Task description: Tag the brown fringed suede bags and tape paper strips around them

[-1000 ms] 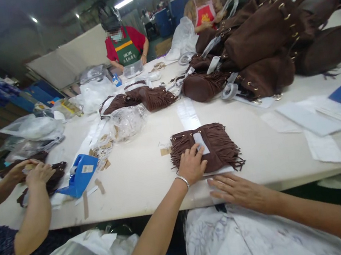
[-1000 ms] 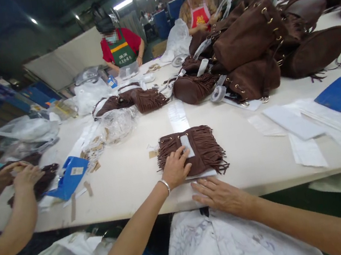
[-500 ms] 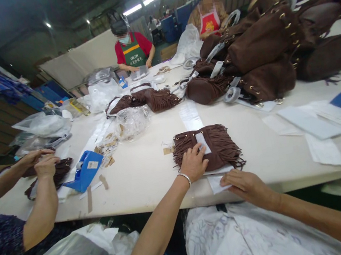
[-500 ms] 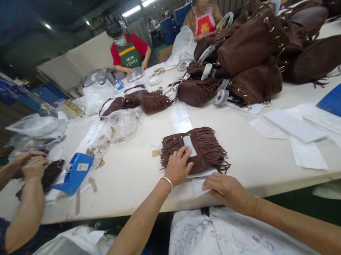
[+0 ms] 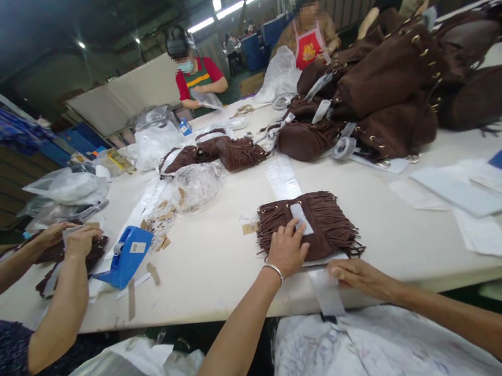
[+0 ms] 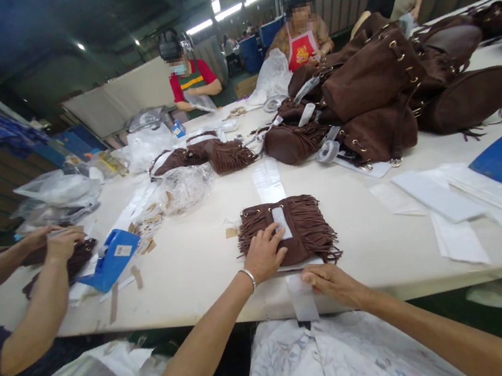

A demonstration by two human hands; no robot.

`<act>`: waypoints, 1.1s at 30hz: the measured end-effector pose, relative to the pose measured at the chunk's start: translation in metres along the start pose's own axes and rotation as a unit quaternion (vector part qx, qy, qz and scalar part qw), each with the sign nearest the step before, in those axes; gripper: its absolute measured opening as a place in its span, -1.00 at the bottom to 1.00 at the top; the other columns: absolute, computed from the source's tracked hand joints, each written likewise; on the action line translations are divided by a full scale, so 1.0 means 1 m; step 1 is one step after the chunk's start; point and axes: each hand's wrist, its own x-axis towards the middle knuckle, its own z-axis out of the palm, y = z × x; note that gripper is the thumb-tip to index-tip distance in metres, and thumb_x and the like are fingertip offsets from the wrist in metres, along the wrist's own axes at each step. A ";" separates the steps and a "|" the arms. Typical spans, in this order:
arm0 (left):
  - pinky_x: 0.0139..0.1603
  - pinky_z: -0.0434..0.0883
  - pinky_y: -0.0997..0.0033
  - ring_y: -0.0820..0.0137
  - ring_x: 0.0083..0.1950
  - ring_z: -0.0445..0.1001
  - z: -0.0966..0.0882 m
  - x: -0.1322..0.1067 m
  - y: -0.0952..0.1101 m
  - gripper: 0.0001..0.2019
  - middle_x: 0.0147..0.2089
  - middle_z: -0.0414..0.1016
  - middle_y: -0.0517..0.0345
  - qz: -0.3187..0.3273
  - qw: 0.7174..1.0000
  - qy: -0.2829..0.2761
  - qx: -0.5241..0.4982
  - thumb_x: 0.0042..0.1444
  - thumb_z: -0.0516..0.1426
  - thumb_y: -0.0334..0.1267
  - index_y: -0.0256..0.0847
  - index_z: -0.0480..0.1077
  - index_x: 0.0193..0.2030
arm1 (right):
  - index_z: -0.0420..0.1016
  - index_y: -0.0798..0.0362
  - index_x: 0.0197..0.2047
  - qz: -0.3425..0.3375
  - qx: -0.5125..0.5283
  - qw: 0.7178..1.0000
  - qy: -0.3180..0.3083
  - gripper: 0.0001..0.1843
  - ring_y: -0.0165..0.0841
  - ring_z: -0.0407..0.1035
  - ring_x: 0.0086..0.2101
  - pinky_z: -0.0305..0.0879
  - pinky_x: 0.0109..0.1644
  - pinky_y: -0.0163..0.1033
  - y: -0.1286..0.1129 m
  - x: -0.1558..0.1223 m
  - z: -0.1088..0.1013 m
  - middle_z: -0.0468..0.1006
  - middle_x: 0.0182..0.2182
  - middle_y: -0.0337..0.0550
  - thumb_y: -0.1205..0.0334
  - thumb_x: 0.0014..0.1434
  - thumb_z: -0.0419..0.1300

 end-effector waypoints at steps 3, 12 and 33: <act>0.09 0.33 0.10 0.15 0.16 0.26 0.000 0.000 0.001 -0.48 0.44 0.07 0.07 -0.001 1.000 0.002 -0.001 0.28 0.03 -0.08 -0.09 0.11 0.35 | 0.26 0.04 -0.47 0.014 -0.025 0.999 0.019 -0.47 -0.41 0.21 -0.52 0.09 -0.44 -0.31 -0.006 -0.001 0.000 0.31 -0.59 -0.31 -0.15 0.37 -0.10; 0.09 0.35 0.08 0.14 0.15 0.29 -0.009 -0.002 0.003 -0.45 0.44 0.09 0.04 0.007 1.000 0.010 0.012 0.29 0.01 0.06 -0.07 0.14 0.35 | 0.39 0.03 -0.30 -0.199 -0.283 0.935 0.074 -0.70 -0.37 0.38 -0.40 0.22 -0.31 -0.28 -0.027 -0.020 0.019 0.48 -0.41 -0.21 0.14 0.43 -0.03; 0.13 0.32 -0.01 0.06 0.22 0.26 -0.006 -0.003 0.006 -0.34 0.45 0.07 -0.03 0.001 1.000 0.002 0.005 0.26 -0.05 0.20 -0.10 0.10 0.39 | 0.38 0.06 -0.26 -0.317 -0.402 0.849 0.128 -0.67 -0.35 0.34 -0.48 0.21 -0.37 -0.22 -0.039 -0.042 0.028 0.48 -0.46 -0.20 0.26 0.45 -0.14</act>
